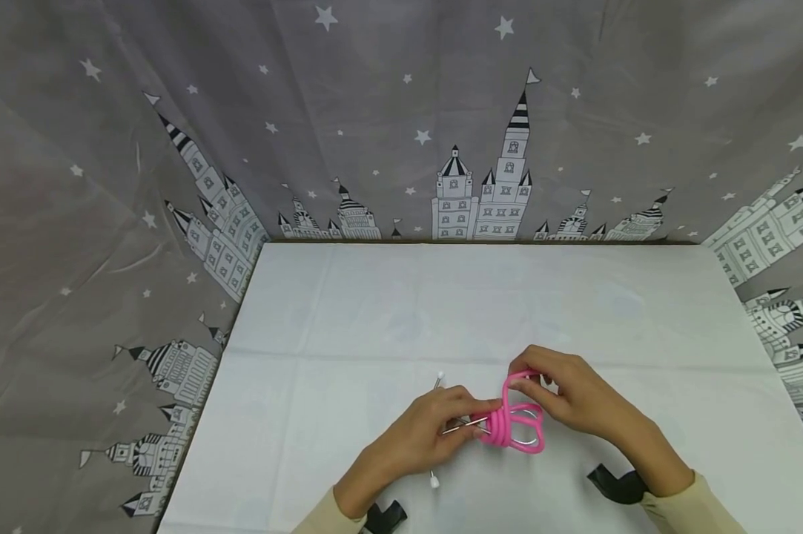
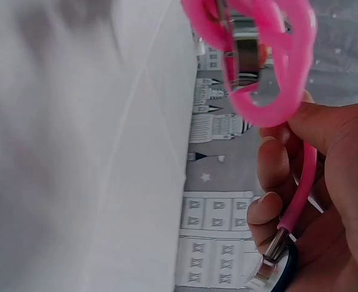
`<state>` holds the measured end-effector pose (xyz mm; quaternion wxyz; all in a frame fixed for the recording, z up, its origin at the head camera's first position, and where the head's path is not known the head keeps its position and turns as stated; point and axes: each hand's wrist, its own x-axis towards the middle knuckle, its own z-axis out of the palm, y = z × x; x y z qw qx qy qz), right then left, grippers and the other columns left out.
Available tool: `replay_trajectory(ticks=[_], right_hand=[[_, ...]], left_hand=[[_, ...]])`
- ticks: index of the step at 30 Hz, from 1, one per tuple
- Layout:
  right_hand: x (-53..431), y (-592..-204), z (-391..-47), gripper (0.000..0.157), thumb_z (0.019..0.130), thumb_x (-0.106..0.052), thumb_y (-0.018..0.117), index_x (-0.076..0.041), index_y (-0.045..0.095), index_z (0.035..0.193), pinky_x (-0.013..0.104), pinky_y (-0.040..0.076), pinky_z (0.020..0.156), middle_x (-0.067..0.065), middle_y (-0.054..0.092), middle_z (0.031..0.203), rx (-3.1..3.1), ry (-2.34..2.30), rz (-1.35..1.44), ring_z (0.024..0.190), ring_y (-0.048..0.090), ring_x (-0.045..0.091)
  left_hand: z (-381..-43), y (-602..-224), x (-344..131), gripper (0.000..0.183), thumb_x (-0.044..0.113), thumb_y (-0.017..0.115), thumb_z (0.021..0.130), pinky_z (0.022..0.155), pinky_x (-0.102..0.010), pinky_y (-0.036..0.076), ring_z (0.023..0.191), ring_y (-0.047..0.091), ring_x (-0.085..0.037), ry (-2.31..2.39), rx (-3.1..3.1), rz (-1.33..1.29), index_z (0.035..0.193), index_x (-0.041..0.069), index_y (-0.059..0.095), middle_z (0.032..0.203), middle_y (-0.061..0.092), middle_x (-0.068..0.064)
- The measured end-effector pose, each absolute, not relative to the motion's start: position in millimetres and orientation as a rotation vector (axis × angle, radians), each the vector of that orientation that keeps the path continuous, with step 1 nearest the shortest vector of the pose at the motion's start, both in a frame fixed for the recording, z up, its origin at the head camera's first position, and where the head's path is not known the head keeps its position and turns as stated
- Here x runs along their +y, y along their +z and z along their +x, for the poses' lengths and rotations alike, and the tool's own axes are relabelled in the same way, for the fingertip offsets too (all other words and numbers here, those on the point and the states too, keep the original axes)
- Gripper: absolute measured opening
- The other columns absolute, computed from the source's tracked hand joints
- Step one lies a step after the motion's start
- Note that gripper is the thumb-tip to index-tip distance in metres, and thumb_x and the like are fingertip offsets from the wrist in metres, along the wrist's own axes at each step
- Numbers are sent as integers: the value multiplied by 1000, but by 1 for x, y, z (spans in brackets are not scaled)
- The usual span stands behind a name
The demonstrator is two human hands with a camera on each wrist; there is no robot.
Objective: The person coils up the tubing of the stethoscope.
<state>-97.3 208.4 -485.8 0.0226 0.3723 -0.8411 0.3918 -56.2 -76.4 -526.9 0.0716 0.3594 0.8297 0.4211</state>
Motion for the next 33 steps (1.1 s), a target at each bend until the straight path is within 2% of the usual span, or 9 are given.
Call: replay_trajectory(ticks=[5,12,18,25,29,33], right_hand=[[209,-496,-98,28,94,-5,80,-26,70,109,18,50,69,-14,69,97,-2624,1330,1130,82,58,-2],[210,-507,-98,27,96,-5,79,-27,71,108,18,52,69,-13,71,95,-2621,1442,1091,80,58,0],[212,-510,-99,31,96,-4,79,-31,72,108,20,55,72,-17,71,98,-2622,1487,1069,81,62,0],[219,-510,-103,40,86,-1,87,-32,76,110,18,55,75,-20,72,98,-2581,1403,1047,85,63,-1],[229,-515,-106,46,79,7,89,-26,79,110,16,51,74,-16,73,95,-2525,1380,986,84,60,0],[237,-520,-111,47,76,11,90,-21,80,109,14,52,79,-9,76,99,-2481,1392,942,89,63,3]], left_hand=[[-55,-529,-77,47,23,74,104,71,-11,42,80,48,2,1277,2507,1115,149,32,65,104,70,16],[-51,-531,-75,52,22,76,102,72,-11,38,77,50,-6,1342,2538,1114,151,32,62,103,68,12],[-52,-533,-74,51,28,70,106,75,-9,38,81,51,0,1284,2610,1260,155,33,59,105,65,16],[-53,-532,-74,44,28,65,108,74,-12,43,86,51,3,1328,2535,1255,152,33,61,100,60,15],[-53,-530,-74,42,30,63,110,74,-15,46,88,51,2,1359,2487,1221,152,34,61,102,62,15],[-51,-530,-75,42,31,62,110,75,-13,45,88,51,2,1369,2475,1205,151,34,62,102,62,15]])
